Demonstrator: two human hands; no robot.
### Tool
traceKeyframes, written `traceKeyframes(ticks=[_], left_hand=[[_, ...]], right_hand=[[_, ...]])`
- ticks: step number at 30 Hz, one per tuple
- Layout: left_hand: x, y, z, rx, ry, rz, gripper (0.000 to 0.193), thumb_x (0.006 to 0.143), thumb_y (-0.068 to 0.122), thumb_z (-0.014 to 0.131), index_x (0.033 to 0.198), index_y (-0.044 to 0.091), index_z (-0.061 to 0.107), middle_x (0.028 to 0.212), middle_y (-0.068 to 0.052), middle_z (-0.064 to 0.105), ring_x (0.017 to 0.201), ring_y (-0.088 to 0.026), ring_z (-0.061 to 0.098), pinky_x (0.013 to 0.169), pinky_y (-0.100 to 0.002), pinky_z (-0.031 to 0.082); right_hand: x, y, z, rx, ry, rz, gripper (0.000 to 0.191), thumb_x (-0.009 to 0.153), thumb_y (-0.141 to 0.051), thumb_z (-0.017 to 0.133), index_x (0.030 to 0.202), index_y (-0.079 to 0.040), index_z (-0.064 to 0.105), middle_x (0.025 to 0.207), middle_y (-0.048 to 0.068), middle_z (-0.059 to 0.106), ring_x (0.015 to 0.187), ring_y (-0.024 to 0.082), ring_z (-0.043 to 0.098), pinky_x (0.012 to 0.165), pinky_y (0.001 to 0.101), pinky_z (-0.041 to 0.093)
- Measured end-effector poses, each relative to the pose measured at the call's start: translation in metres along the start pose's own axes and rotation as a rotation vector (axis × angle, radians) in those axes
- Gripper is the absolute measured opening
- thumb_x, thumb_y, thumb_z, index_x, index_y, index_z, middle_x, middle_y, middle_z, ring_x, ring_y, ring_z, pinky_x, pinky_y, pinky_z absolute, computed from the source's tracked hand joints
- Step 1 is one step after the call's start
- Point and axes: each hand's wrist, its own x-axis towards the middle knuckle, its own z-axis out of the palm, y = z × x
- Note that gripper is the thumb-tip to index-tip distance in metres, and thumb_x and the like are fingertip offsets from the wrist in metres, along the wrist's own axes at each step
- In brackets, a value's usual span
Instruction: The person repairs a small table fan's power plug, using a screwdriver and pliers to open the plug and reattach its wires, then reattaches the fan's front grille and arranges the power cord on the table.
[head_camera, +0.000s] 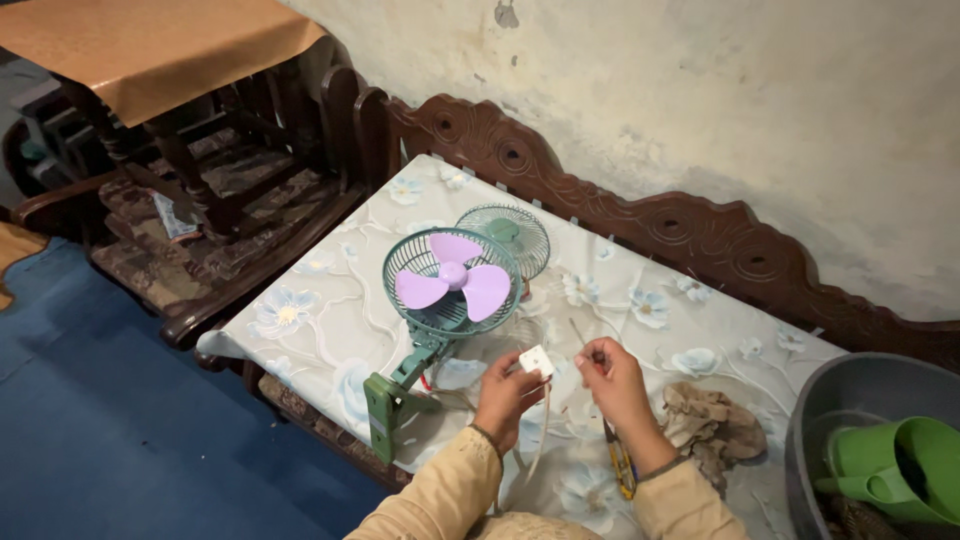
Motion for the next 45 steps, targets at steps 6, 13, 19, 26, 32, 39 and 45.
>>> traceKeyframes(ticks=[6,13,19,26,32,39,45], left_hand=[[-0.006,-0.007,-0.034,0.043,0.085,-0.017,0.045,0.086,0.002,0.066,0.13,0.006,0.061,0.108,-0.005,0.073,0.094,-0.017,0.069,0.08,-0.033,0.056],[-0.006,-0.011,-0.045,0.017,0.128,-0.047,0.048,0.084,-0.001,0.067,0.13,0.01,0.061,0.11,-0.003,0.074,0.096,-0.017,0.07,0.081,-0.033,0.057],[-0.001,-0.013,-0.051,0.02,0.091,-0.011,0.05,0.084,-0.003,0.067,0.132,0.008,0.06,0.11,-0.005,0.074,0.095,-0.018,0.072,0.082,-0.032,0.059],[0.002,-0.009,-0.054,0.023,0.11,-0.075,0.039,0.092,0.014,0.068,0.13,0.007,0.065,0.101,-0.005,0.074,0.083,-0.015,0.07,0.074,-0.028,0.056],[0.004,-0.008,-0.054,0.073,0.067,-0.064,0.033,0.094,0.017,0.068,0.124,0.004,0.069,0.097,-0.005,0.076,0.078,-0.014,0.071,0.068,-0.025,0.057],[0.009,-0.01,-0.052,0.143,0.083,0.022,0.031,0.095,0.015,0.066,0.12,-0.002,0.07,0.094,-0.008,0.075,0.076,-0.015,0.069,0.067,-0.028,0.058],[0.012,-0.012,-0.048,0.236,0.128,-0.021,0.029,0.092,0.006,0.063,0.118,-0.003,0.07,0.086,-0.006,0.065,0.075,-0.015,0.065,0.069,-0.032,0.063]], right_hand=[[0.037,0.011,-0.011,-0.425,-0.008,0.093,0.016,0.087,-0.014,0.074,0.1,-0.006,0.072,0.074,0.007,0.073,0.06,0.014,0.066,0.058,0.0306,0.052],[0.058,0.002,0.039,-0.522,-0.107,0.051,0.022,0.071,-0.019,0.088,0.084,-0.006,0.077,0.076,0.011,0.076,0.071,0.025,0.073,0.069,0.0364,0.057],[0.051,-0.002,0.065,-0.623,-0.122,0.081,0.018,0.071,-0.019,0.083,0.085,-0.009,0.08,0.082,0.013,0.077,0.078,0.029,0.075,0.074,0.0385,0.058],[0.054,0.017,0.056,-0.728,-0.136,-0.017,0.019,0.076,-0.011,0.072,0.093,-0.01,0.08,0.085,0.018,0.074,0.084,0.038,0.072,0.077,0.0441,0.056],[0.044,0.028,0.038,-0.528,-0.127,-0.024,0.016,0.076,-0.016,0.082,0.089,-0.007,0.08,0.08,0.014,0.075,0.073,0.029,0.071,0.071,0.0371,0.056],[0.015,0.026,0.045,-0.224,-0.347,-0.225,0.019,0.076,-0.011,0.084,0.091,-0.002,0.077,0.085,0.009,0.073,0.077,0.021,0.069,0.071,0.0311,0.054],[0.003,0.021,0.051,-0.387,-0.355,-0.238,0.013,0.077,-0.01,0.08,0.088,-0.004,0.078,0.08,0.01,0.068,0.073,0.026,0.067,0.068,0.0346,0.054]])
